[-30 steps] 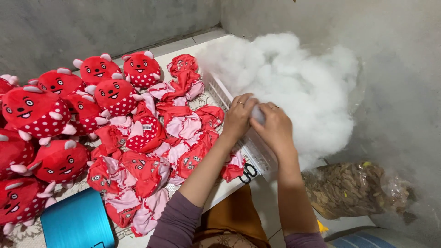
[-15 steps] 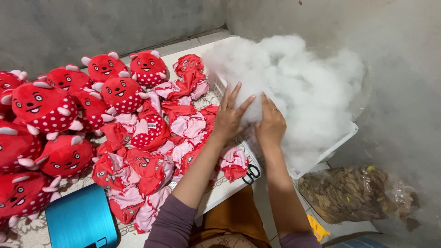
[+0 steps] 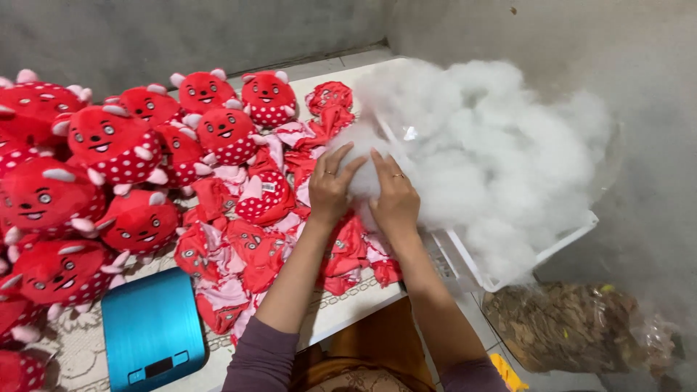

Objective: Inserting small red fabric components into plush toy skins on a factory worktable

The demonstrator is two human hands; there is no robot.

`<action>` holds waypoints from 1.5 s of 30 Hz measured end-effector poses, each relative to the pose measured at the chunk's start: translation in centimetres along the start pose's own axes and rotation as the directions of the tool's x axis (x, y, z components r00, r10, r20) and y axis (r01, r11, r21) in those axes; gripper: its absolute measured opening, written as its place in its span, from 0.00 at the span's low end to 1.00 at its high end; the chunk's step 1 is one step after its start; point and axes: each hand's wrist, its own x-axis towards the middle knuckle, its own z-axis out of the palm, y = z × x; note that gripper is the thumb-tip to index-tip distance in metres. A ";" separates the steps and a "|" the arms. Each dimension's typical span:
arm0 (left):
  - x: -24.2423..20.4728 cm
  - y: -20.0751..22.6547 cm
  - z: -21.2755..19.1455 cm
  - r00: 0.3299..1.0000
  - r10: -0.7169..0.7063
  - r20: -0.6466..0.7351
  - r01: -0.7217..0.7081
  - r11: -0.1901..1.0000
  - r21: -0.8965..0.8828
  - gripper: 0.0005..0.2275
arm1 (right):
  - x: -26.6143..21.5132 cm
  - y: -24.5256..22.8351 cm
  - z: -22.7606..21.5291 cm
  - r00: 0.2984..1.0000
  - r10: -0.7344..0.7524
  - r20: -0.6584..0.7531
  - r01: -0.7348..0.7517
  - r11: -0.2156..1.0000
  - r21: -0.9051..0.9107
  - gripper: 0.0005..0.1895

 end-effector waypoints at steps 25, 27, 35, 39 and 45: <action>-0.8 -0.1 -5.3 0.759 -0.253 0.600 0.237 0.966 0.107 0.36 | 4.4 -1.3 1.1 0.962 0.072 0.264 -0.053 0.996 -0.077 0.34; -2.0 -1.1 -4.0 0.755 -0.226 0.615 0.180 0.974 0.137 0.40 | 3.3 -1.9 2.4 0.934 -0.129 0.334 0.118 0.992 0.052 0.24; -2.6 -2.9 -3.9 0.840 -0.249 0.481 0.181 0.966 0.184 0.24 | 1.0 1.3 7.7 0.908 -0.245 0.340 0.268 0.963 -0.024 0.42; -3.9 -5.1 -2.1 0.900 -0.217 0.377 0.125 0.959 0.254 0.14 | -0.3 3.3 10.5 0.966 -0.149 0.211 0.184 0.969 -0.163 0.25; -4.8 -6.0 -2.3 0.897 -0.285 0.337 0.239 0.956 0.173 0.08 | -0.6 5.1 12.0 0.986 -0.115 0.118 0.141 0.960 -0.244 0.11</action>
